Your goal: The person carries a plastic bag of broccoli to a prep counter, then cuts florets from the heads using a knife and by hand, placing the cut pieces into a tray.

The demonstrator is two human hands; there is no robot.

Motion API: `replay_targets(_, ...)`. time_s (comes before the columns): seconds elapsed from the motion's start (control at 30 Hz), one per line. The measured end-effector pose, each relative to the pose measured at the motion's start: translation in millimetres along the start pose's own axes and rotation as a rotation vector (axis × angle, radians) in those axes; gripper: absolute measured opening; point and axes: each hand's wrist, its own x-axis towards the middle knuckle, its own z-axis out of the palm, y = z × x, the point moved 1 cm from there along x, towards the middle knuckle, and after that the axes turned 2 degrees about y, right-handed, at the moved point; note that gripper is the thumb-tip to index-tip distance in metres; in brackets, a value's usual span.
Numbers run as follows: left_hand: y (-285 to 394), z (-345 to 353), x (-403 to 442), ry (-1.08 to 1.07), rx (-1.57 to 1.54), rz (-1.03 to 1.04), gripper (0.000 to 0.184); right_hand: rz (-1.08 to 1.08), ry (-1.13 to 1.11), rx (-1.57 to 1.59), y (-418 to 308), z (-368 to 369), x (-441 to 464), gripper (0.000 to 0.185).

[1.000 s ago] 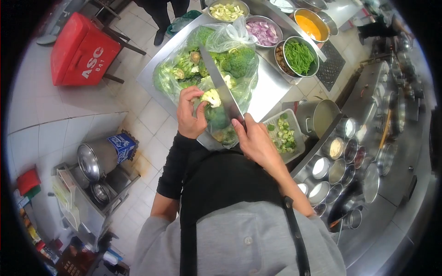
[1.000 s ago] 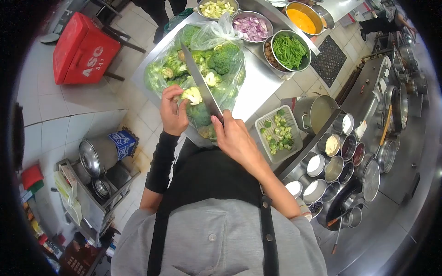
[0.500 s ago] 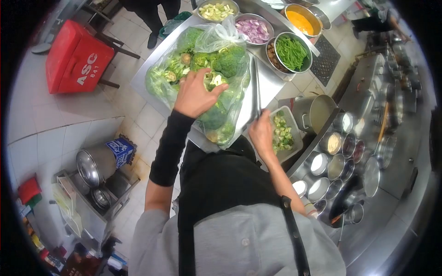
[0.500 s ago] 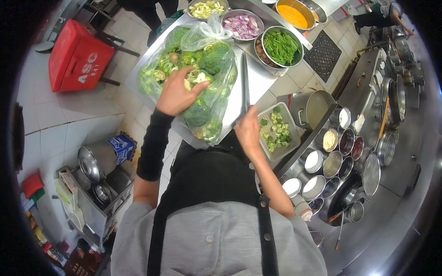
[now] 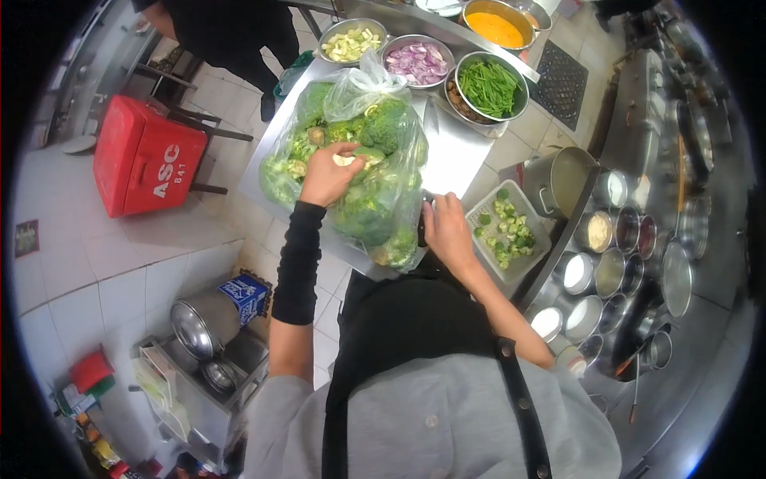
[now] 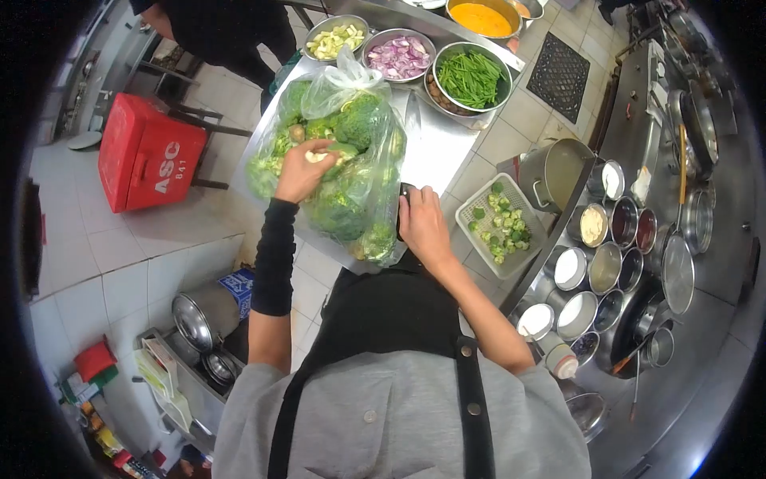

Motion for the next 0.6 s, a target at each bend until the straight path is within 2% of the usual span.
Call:
replay_targets(0.07, -5, -5, -10, 0.065, -0.215, -0.037, 0.044, 0.034, 0.022, 0.211, -10, -16, 2, 0.028)
replay_targets(0.13, 16, -16, -23, 0.078, -0.24, -0.066, 0.042, 0.079, 0.006, 0.46, -39, -46, 12, 0.029)
replay_targets(0.2, 46, -21, -36, 0.102, -0.254, -0.025, 0.043, 0.22, 0.047, 0.871, -67, -55, 24, 0.042)
replay_targets(0.27, 89, -12, -50, -0.01, -0.124, 0.099, 0.057, 0.463, -0.043, 1.535, -91, -68, 38, 0.056)
replay_targets(0.33, 121, 21, -62, -0.133, 0.001, 0.316, 0.07, 0.541, 0.039, 1.719, -88, -53, 44, 0.06)
replay_targets(0.43, 154, 65, -85, -0.161, 0.17, 0.461, 0.086, 0.658, 0.068, 1.826, -42, -53, 24, 0.061)
replay_targets(0.53, 173, 72, -90, -0.223, -0.13, 0.474, 0.1, 0.71, 0.081, 1.918, -6, -72, 3, 0.054)
replay_targets(0.57, 190, 61, -95, -0.215, -0.13, 0.517, 0.093, 0.732, 0.108, 1.905, 13, -72, -9, 0.051)
replay_targets(0.6, 207, 51, -98, -0.324, -0.158, 0.571, 0.078, 0.792, 0.16, 1.875, 40, -66, -27, 0.049)
